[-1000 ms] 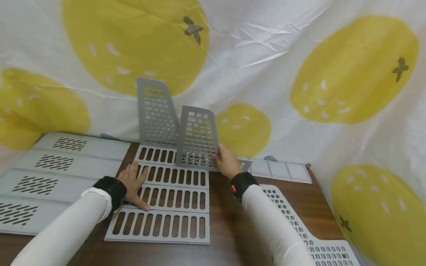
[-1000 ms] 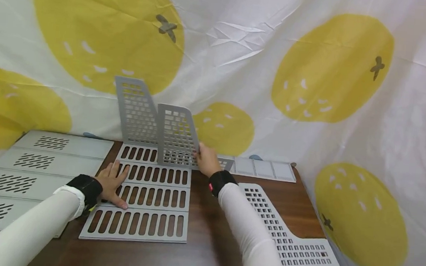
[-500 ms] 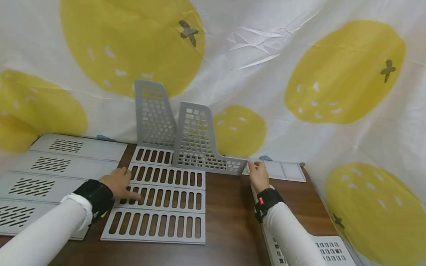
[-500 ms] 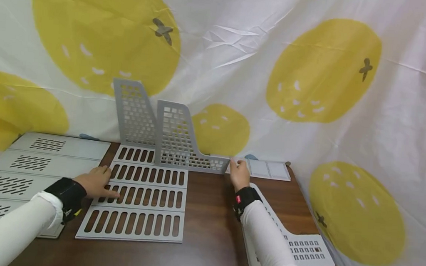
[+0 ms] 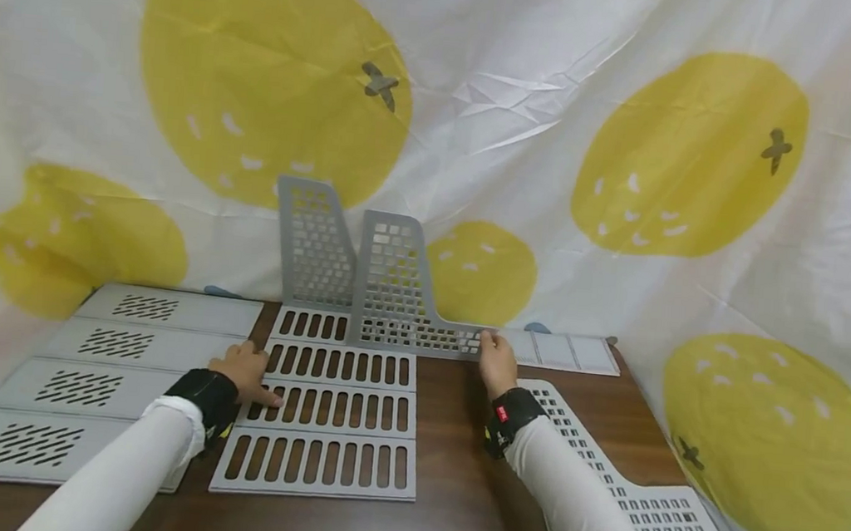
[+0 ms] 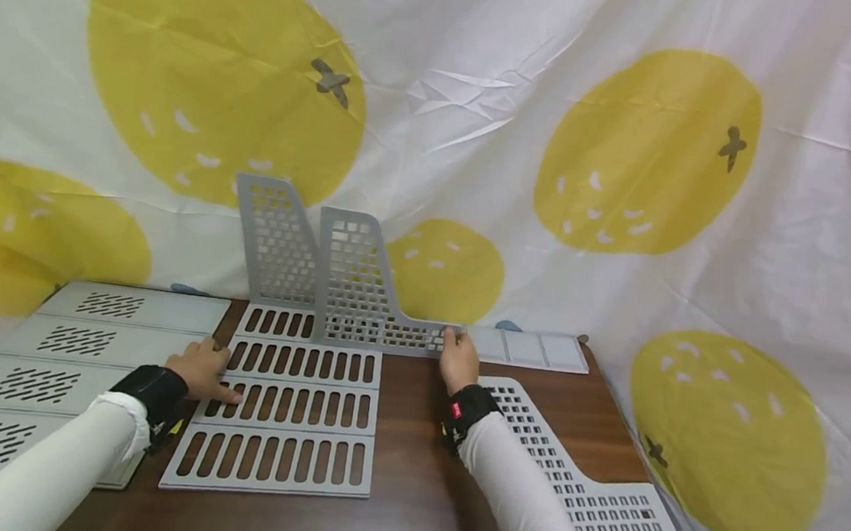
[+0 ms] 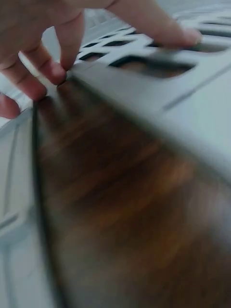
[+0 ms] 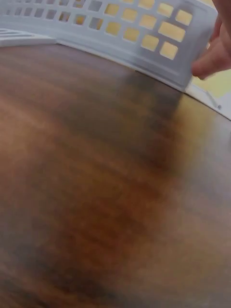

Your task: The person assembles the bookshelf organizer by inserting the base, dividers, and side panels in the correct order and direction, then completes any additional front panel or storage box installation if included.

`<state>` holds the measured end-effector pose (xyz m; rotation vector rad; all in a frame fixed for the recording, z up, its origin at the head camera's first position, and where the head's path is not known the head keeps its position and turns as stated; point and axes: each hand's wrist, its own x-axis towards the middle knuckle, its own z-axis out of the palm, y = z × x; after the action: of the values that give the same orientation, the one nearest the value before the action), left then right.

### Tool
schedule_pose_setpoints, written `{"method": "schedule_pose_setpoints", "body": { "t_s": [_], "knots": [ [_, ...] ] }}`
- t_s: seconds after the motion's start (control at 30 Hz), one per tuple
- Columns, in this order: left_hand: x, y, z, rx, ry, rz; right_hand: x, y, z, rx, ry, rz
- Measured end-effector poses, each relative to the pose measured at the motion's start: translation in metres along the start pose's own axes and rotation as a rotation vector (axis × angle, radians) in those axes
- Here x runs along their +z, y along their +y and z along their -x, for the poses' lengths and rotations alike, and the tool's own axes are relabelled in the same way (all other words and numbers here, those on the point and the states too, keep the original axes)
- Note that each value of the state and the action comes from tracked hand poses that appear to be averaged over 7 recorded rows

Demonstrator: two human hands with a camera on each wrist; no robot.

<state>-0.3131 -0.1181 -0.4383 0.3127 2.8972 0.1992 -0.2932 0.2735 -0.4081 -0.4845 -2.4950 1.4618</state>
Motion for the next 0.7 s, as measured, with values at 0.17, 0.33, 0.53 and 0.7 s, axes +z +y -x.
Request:
{"method": "schedule_pose_setpoints", "body": {
  "t_s": [0.17,0.33,0.53,0.7],
  "knots": [
    [-0.003,0.0,-0.006,0.033,-0.024,0.059,0.014,-0.001,0.003,-0.061,0.0,-0.054],
    [-0.009,0.001,-0.01,0.043,-0.031,0.095,0.03,-0.017,0.01,-0.086,-0.051,-0.116],
    [-0.009,0.003,-0.01,0.043,-0.037,0.105,0.041,-0.024,0.013,-0.069,-0.023,-0.04],
    [-0.008,0.002,-0.008,0.03,-0.054,0.098,0.055,-0.027,0.022,-0.06,-0.028,-0.056]
  ]
}}
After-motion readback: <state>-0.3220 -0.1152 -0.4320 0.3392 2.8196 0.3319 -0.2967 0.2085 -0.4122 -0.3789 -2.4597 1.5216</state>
